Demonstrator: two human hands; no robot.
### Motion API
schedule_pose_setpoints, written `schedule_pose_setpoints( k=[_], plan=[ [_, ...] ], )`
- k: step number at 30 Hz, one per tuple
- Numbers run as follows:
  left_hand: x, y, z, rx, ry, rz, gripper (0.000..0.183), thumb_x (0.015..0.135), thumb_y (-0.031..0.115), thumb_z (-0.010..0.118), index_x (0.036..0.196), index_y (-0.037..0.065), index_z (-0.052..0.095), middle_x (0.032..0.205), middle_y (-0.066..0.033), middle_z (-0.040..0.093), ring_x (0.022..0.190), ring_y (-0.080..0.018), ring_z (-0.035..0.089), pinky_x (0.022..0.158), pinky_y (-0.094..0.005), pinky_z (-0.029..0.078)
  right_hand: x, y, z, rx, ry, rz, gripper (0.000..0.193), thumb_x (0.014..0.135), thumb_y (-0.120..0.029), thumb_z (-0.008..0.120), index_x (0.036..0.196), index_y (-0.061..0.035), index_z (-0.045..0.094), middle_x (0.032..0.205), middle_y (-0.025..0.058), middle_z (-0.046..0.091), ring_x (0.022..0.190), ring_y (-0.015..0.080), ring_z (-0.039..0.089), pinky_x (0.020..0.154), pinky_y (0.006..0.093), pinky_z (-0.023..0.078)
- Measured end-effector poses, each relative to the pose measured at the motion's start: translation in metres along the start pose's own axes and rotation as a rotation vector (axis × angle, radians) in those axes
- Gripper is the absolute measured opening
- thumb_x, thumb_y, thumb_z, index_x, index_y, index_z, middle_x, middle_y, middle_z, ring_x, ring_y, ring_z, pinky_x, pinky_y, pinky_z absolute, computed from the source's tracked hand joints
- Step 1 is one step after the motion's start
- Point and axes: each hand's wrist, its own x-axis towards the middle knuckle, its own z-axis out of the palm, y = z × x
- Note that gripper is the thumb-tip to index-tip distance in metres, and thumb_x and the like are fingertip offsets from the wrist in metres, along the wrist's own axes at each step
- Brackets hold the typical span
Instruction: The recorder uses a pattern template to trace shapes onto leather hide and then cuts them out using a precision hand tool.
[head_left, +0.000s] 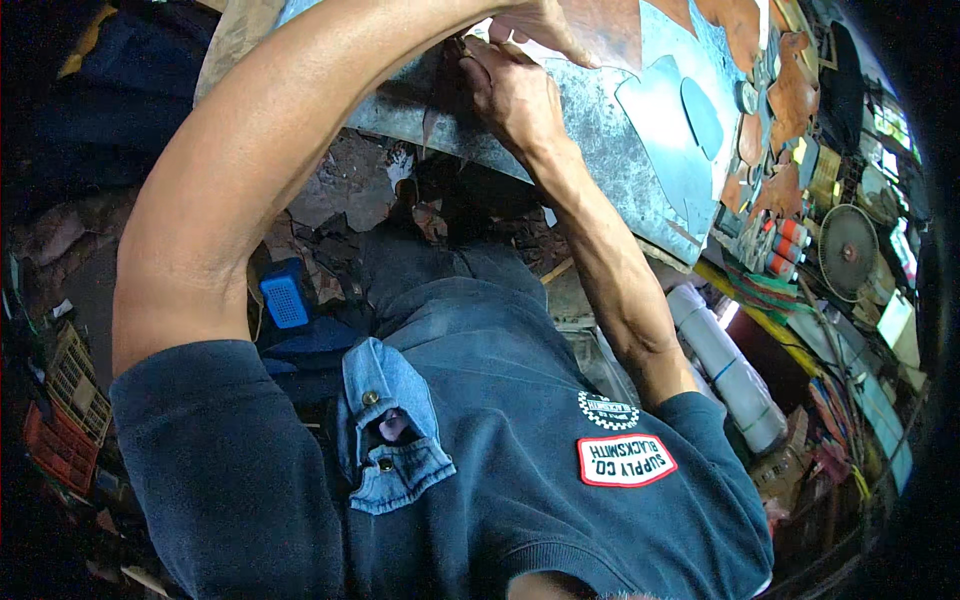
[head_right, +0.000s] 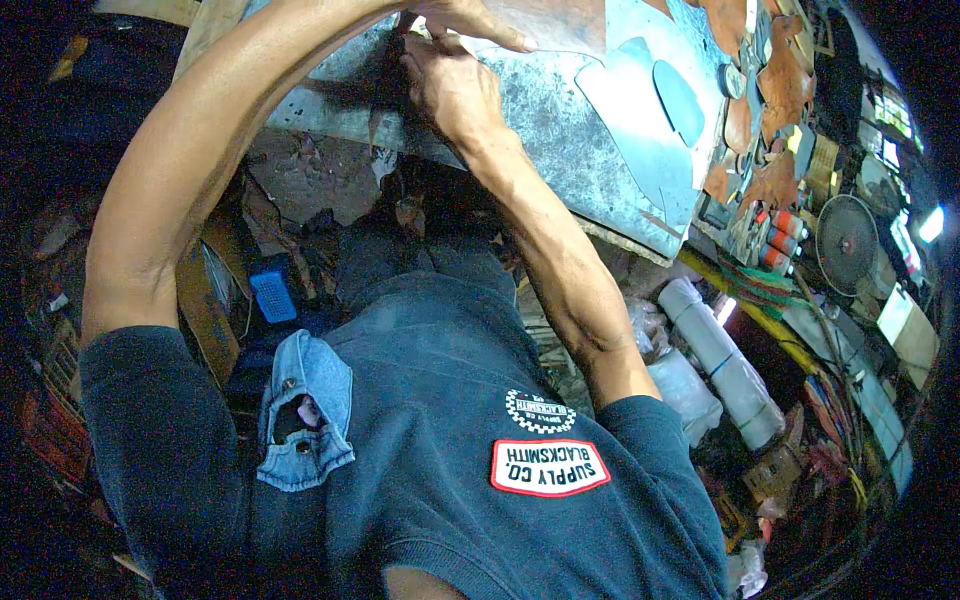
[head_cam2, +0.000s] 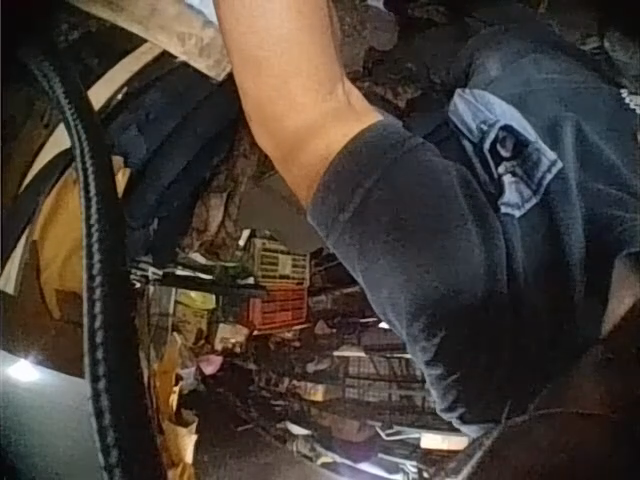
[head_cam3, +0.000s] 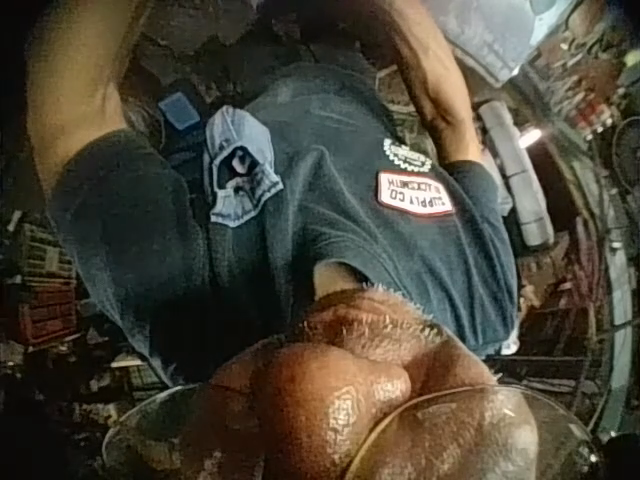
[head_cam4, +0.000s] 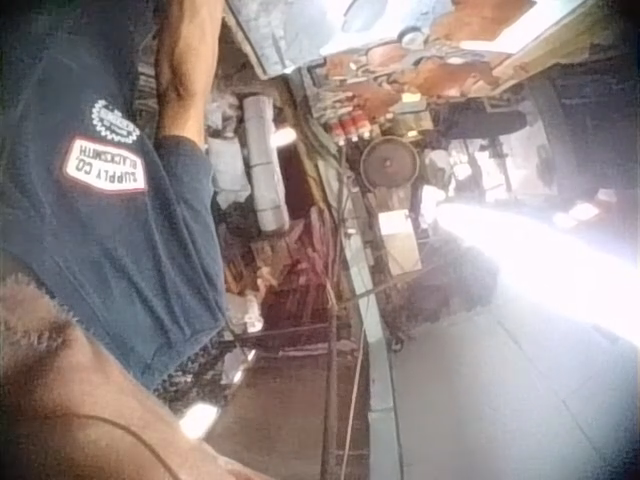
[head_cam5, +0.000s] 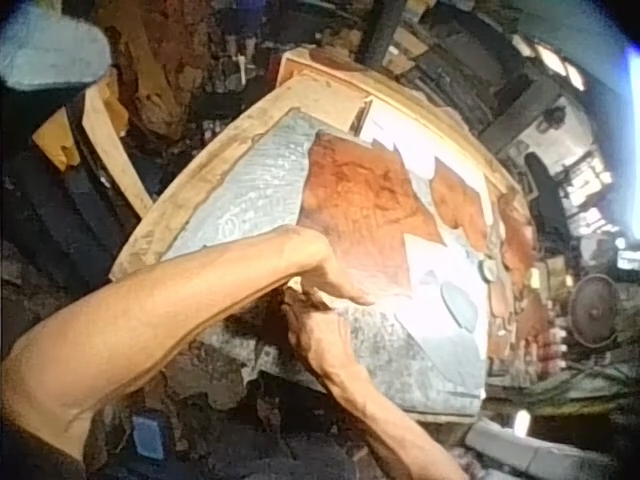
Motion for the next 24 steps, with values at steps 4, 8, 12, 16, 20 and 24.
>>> schedule_pose_setpoints(
  k=[4, 8, 12, 16, 20, 24],
  plan=[
    [0.001, 0.003, 0.000, -0.098, 0.000, -0.047, 0.074, 0.085, 0.074, 0.029, 0.133, 0.016, 0.029, 0.138, -0.0081, 0.024, 0.124, -0.0287, 0.028, 0.098, -0.0576, 0.026, 0.001, 0.001, 0.003, -0.026, -0.010, 0.010, 0.024, 0.091, -0.023, 0.058, 0.113, -0.0141, 0.062, 0.100, 0.0209, 0.065, 0.090, 0.0406, 0.063, 0.076, 0.0480, 0.052],
    [0.000, 0.008, 0.003, -0.208, -0.006, -0.097, 0.073, 0.086, 0.073, 0.031, 0.131, 0.016, 0.032, 0.136, -0.0092, 0.027, 0.122, -0.0295, 0.031, 0.097, -0.0571, 0.029, 0.002, -0.004, 0.003, -0.038, -0.043, 0.052, 0.025, 0.092, -0.026, 0.056, 0.114, -0.0148, 0.062, 0.101, 0.0207, 0.065, 0.090, 0.0400, 0.064, 0.077, 0.0487, 0.052],
    [0.001, 0.012, 0.006, -0.317, -0.007, -0.149, 0.072, 0.086, 0.072, 0.033, 0.129, 0.015, 0.036, 0.134, -0.0103, 0.031, 0.120, -0.0302, 0.035, 0.095, -0.0566, 0.031, 0.002, -0.007, 0.002, -0.055, -0.036, 0.051, 0.026, 0.092, -0.027, 0.056, 0.114, -0.0136, 0.063, 0.103, 0.0206, 0.065, 0.091, 0.0404, 0.063, 0.079, 0.0485, 0.051],
    [0.001, 0.013, 0.008, -0.420, -0.004, -0.195, 0.070, 0.086, 0.071, 0.034, 0.127, 0.015, 0.040, 0.132, -0.0113, 0.035, 0.117, -0.0310, 0.038, 0.094, -0.0561, 0.033, 0.000, -0.006, 0.000, -0.048, -0.015, 0.056, 0.026, 0.092, -0.025, 0.056, 0.113, -0.0128, 0.064, 0.104, 0.0214, 0.065, 0.091, 0.0408, 0.063, 0.079, 0.0482, 0.052],
    [0.002, 0.015, 0.010, -0.529, -0.001, -0.245, 0.069, 0.086, 0.071, 0.036, 0.126, 0.015, 0.043, 0.130, -0.0124, 0.039, 0.115, -0.0318, 0.041, 0.092, -0.0556, 0.035, -0.009, -0.010, -0.010, -0.021, -0.071, 0.076, 0.025, 0.090, -0.021, 0.058, 0.113, -0.0118, 0.064, 0.102, 0.0231, 0.065, 0.090, 0.0408, 0.064, 0.077, 0.0483, 0.052],
    [0.003, 0.014, 0.011, -0.635, 0.010, -0.296, 0.068, 0.086, 0.070, 0.038, 0.124, 0.014, 0.047, 0.128, -0.0135, 0.042, 0.113, -0.0325, 0.044, 0.090, -0.0551, 0.037, -0.022, -0.012, -0.018, -0.002, -0.109, 0.113, 0.026, 0.088, -0.016, 0.059, 0.113, -0.0094, 0.064, 0.099, 0.0250, 0.064, 0.088, 0.0411, 0.064, 0.076, 0.0473, 0.052]
  ],
)
